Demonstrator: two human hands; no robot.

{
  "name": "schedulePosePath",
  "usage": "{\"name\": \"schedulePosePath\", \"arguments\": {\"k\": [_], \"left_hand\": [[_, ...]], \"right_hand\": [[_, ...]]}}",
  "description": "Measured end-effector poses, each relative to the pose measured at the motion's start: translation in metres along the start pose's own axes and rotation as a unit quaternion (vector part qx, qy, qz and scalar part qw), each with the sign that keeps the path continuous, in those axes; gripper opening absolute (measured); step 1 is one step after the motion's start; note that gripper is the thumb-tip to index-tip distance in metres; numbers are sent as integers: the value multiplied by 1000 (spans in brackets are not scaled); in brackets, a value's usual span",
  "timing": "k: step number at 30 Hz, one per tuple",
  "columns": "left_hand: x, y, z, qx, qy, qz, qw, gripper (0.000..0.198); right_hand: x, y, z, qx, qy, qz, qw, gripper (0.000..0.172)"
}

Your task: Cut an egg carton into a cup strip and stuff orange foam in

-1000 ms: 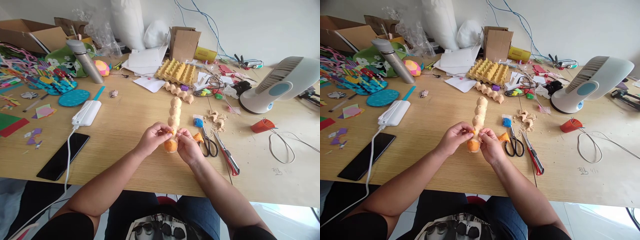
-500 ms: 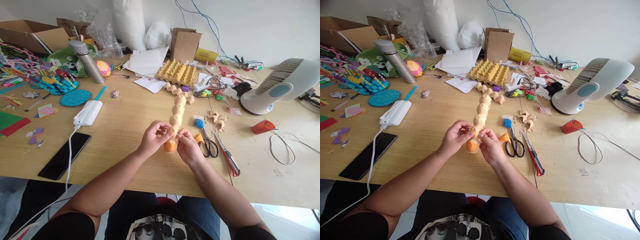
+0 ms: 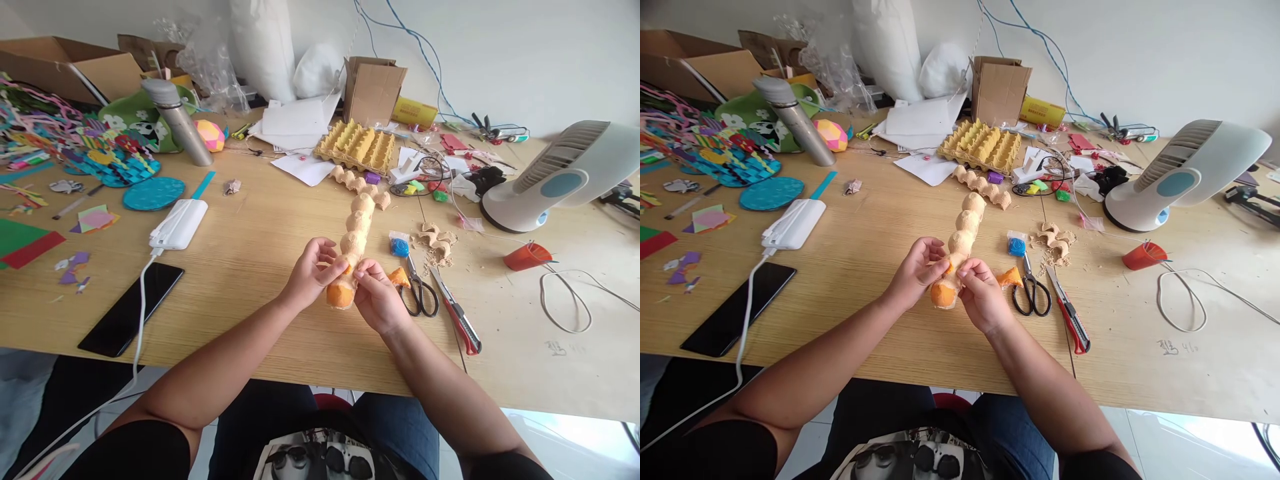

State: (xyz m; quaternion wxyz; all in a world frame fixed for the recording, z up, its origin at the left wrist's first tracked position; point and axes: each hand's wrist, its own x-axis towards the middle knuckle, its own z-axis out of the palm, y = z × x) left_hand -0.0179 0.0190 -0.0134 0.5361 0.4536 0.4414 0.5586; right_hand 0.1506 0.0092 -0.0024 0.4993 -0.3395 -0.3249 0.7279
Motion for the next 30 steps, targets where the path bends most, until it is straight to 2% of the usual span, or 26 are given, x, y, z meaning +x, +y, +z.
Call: {"name": "schedulePosePath", "arguments": {"k": [3,5,11,13,16,22,25,30], "left_hand": [[1,-1,1,-70,-37,-87,993,78],[0,0,2,-116,-57,-122,984,84],[-2,7,2,-237,-140,-139,951,67],[-3,9,1,-253,-124,-159,946,69],[-5,11,3,-252,-89,-174,948,81],[-8,11,10,-212,-7,-147,966,107],[-8,9,12,-206,11,-138,969,109],[-9,11,13,-225,9,-138,965,108]], "right_hand": [[1,-2,1,6,4,-5,1000,29],[1,-2,1,20,4,2,1000,28],[6,1,-5,62,-12,6,998,24],[6,2,-7,70,-20,3,997,23],[6,3,-8,75,-22,3,997,23],[4,9,-2,57,-27,-1,998,27],[4,13,0,35,-29,-15,999,28],[3,13,-1,6,-34,-38,999,31]]}}
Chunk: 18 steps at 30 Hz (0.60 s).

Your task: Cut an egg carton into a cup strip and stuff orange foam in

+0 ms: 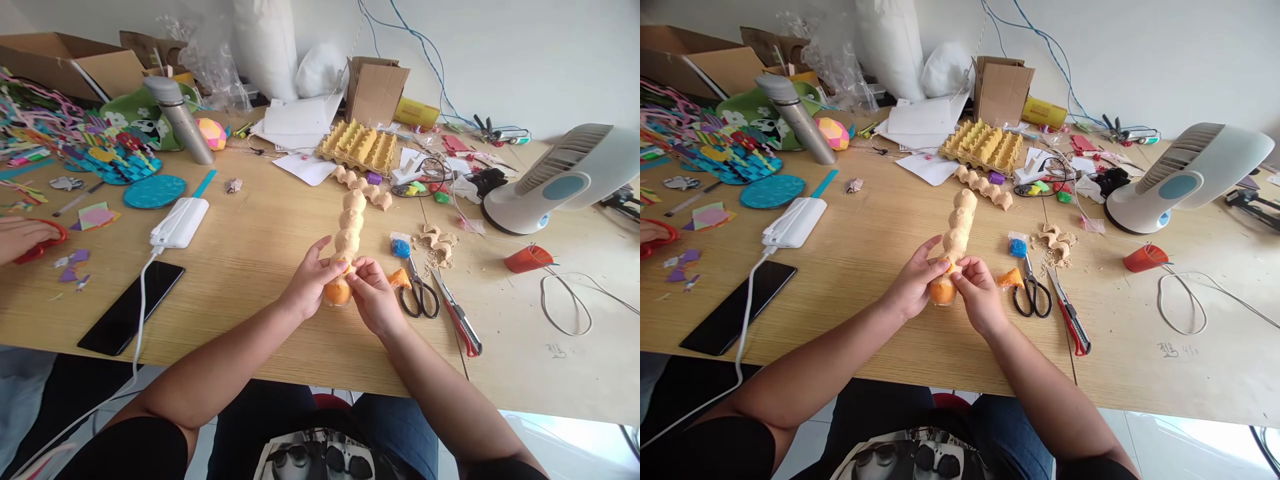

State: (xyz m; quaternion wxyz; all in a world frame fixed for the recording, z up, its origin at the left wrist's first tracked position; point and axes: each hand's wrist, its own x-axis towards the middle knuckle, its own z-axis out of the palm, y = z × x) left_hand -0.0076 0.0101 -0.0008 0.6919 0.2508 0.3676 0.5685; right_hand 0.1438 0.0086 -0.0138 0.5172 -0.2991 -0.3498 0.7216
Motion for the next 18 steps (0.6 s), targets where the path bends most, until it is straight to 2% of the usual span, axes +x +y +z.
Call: {"name": "schedulePosePath", "arguments": {"k": [4,9,18], "left_hand": [[-5,2,3,17,3,20,1000,102],[-8,-2,3,47,-25,56,997,94],[-9,-1,2,54,-45,71,995,88]], "right_hand": [[0,-1,1,-15,-22,-9,1000,37],[-3,1,4,-62,-2,-41,997,44],[-3,-2,5,-52,9,-54,997,40]]}}
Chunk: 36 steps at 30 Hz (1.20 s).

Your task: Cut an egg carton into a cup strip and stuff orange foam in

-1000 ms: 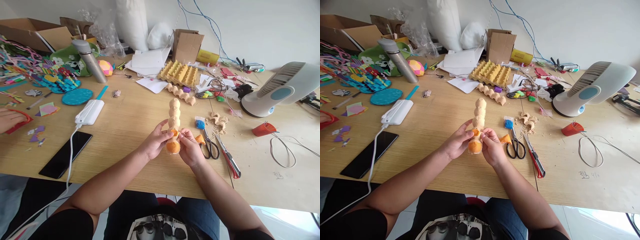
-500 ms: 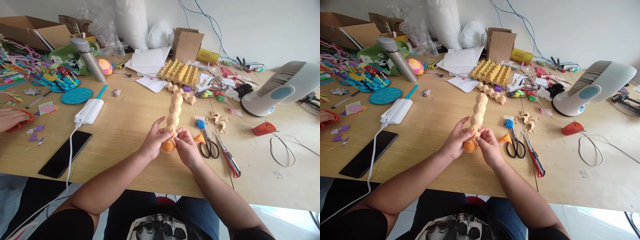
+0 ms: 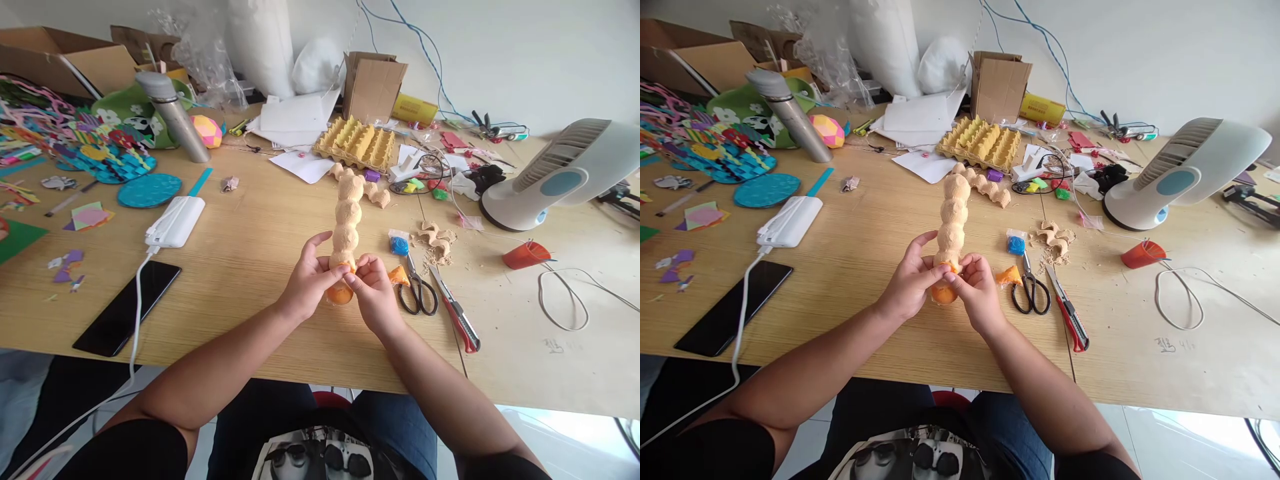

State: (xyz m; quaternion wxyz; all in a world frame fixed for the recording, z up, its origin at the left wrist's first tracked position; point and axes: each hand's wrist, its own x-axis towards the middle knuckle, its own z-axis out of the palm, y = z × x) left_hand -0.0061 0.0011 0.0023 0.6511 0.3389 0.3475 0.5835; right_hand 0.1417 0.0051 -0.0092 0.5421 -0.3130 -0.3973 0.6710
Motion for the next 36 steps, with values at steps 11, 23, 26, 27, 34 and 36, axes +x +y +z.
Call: {"name": "schedulePosePath", "arguments": {"k": [11,23,26,27,34,36], "left_hand": [[2,1,-2,-59,4,-77,995,89],[1,3,-4,-97,0,-122,988,86],[-1,5,-4,-86,-6,-112,990,84],[-1,6,-4,-82,-6,-111,990,83],[-3,10,-3,-67,-44,-111,991,77],[-4,11,-3,-69,-52,-108,990,76]], "right_hand": [[-1,-7,2,81,11,35,996,40],[-3,-9,4,47,-1,36,998,38],[-4,-10,4,53,-22,34,998,42],[-4,-10,4,53,-25,31,998,42],[-5,-12,4,44,-26,43,998,42],[-6,-14,5,56,-37,45,997,40]]}}
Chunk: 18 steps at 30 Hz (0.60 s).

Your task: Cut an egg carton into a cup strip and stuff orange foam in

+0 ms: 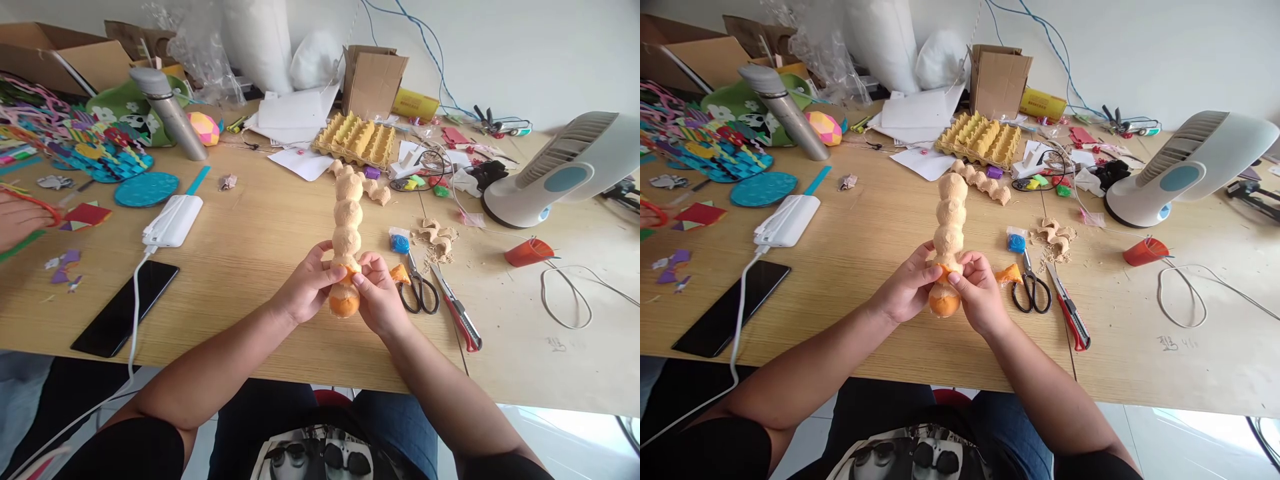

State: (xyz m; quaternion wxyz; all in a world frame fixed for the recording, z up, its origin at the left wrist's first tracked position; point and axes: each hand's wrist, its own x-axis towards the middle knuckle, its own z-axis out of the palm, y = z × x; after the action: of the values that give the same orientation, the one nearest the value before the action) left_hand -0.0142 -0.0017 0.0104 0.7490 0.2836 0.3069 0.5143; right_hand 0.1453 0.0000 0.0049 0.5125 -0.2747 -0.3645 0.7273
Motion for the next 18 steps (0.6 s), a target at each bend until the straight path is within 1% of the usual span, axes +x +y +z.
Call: {"name": "schedulePosePath", "arguments": {"k": [3,7,12,18], "left_hand": [[-1,2,0,5,-7,6,1000,72],[-3,3,1,5,-7,10,1000,71],[-3,4,1,-5,-17,12,1000,69],[-3,4,-1,-4,-33,10,999,65]], "right_hand": [[-1,-1,0,-7,-2,-1,1000,41],[-2,0,-2,-18,17,-3,1000,40],[-3,0,-2,-2,34,4,999,39],[-3,-1,-4,9,33,13,999,37]]}}
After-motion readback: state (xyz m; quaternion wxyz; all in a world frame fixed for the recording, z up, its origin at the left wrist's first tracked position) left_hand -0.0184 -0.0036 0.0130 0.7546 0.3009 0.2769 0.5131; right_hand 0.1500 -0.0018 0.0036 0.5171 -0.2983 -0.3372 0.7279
